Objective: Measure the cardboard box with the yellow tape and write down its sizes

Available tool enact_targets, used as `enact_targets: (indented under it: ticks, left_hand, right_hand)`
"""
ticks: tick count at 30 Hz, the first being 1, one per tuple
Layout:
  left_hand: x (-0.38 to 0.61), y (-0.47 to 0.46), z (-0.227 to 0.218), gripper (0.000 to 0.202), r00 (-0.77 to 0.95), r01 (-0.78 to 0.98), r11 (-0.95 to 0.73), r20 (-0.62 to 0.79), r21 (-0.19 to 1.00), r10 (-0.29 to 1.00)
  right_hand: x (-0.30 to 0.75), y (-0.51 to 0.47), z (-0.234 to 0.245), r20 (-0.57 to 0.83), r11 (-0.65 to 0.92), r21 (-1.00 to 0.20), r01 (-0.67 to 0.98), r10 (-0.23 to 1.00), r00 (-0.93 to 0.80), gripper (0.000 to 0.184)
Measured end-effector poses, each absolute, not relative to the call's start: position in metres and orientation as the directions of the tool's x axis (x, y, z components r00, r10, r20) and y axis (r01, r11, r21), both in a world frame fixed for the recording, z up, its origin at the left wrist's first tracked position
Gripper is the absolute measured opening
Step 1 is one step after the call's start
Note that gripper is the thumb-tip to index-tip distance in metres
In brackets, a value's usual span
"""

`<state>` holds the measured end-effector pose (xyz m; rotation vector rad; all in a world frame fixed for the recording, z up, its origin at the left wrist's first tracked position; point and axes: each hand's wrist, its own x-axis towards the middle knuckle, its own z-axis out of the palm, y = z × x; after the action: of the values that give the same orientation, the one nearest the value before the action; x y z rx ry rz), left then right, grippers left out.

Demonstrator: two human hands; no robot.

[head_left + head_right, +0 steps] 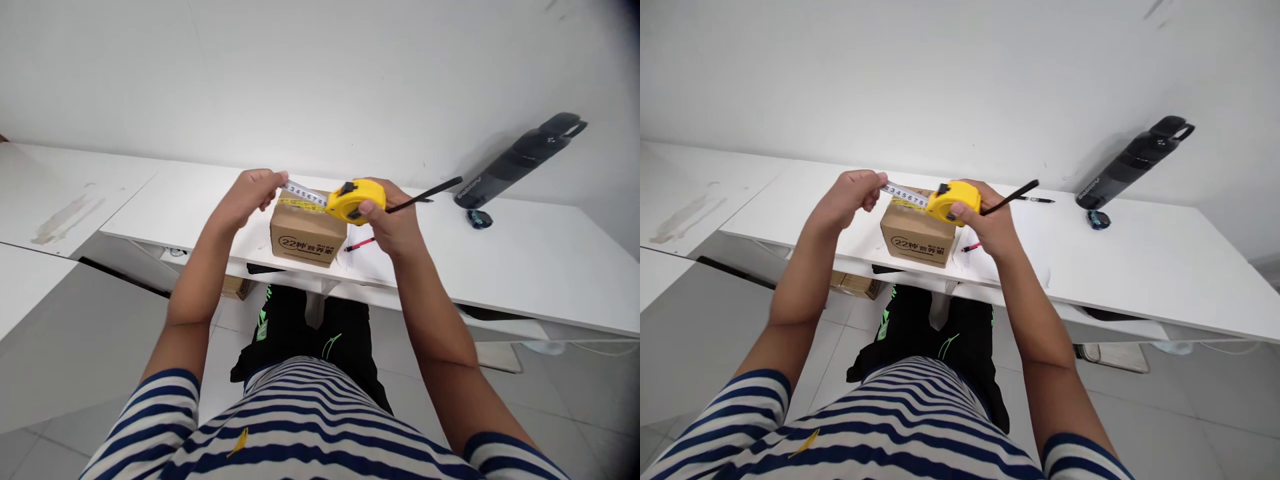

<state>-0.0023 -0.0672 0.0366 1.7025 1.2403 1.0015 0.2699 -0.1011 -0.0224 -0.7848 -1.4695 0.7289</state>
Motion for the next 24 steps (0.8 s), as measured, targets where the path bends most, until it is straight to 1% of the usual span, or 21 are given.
enact_targets:
  ticks: [2, 4, 6, 8, 10, 12, 15, 18, 24]
  left_hand:
    - [-0.021, -0.048, 0.028, 0.036, 0.166, 0.345, -0.155, 0.102, 0.926, 0.981]
    - [-0.036, -0.032, 0.014, 0.034, 0.139, 0.327, -0.084, 0.040, 0.941, 0.989]
    - [-0.045, -0.022, 0.000, 0.034, 0.123, 0.333, -0.027, -0.015, 0.942, 0.992]
    - [-0.044, -0.019, -0.012, 0.036, 0.129, 0.415, 0.014, -0.074, 0.910, 0.989]
    - [-0.037, -0.022, -0.020, 0.043, 0.186, 0.518, 0.026, -0.142, 0.855, 0.972]
    - [-0.027, -0.025, -0.025, 0.051, 0.253, 0.570, 0.016, -0.194, 0.822, 0.948]
    - [-0.016, -0.028, -0.027, 0.055, 0.278, 0.568, 0.010, -0.203, 0.823, 0.939]
    - [-0.015, -0.028, -0.028, 0.054, 0.290, 0.548, -0.003, -0.187, 0.837, 0.939]
    - [-0.025, -0.029, -0.016, 0.049, 0.405, 0.534, -0.100, -0.150, 0.840, 0.902]
  right_hand:
    - [0.295, -0.091, -0.035, 0.513, 0.512, -0.858, 0.044, 0.853, 0.097, 0.052]
    - [0.320, -0.081, -0.046, 0.495, 0.493, -0.868, 0.062, 0.846, 0.200, 0.052]
    - [0.338, -0.075, -0.053, 0.502, 0.491, -0.864, 0.107, 0.832, 0.236, 0.051]
    - [0.346, -0.076, -0.057, 0.501, 0.478, -0.865, 0.154, 0.837, 0.217, 0.051]
    - [0.342, -0.081, -0.057, 0.468, 0.438, -0.878, 0.193, 0.871, 0.150, 0.051]
    - [0.333, -0.088, -0.056, 0.434, 0.406, -0.882, 0.240, 0.898, 0.076, 0.051]
    - [0.320, -0.095, -0.054, 0.439, 0.413, -0.863, 0.292, 0.898, 0.027, 0.049]
    - [0.317, -0.096, -0.057, 0.439, 0.414, -0.867, 0.278, 0.898, 0.030, 0.048]
    - [0.321, -0.094, -0.061, 0.471, 0.438, -0.854, 0.280, 0.880, 0.059, 0.053]
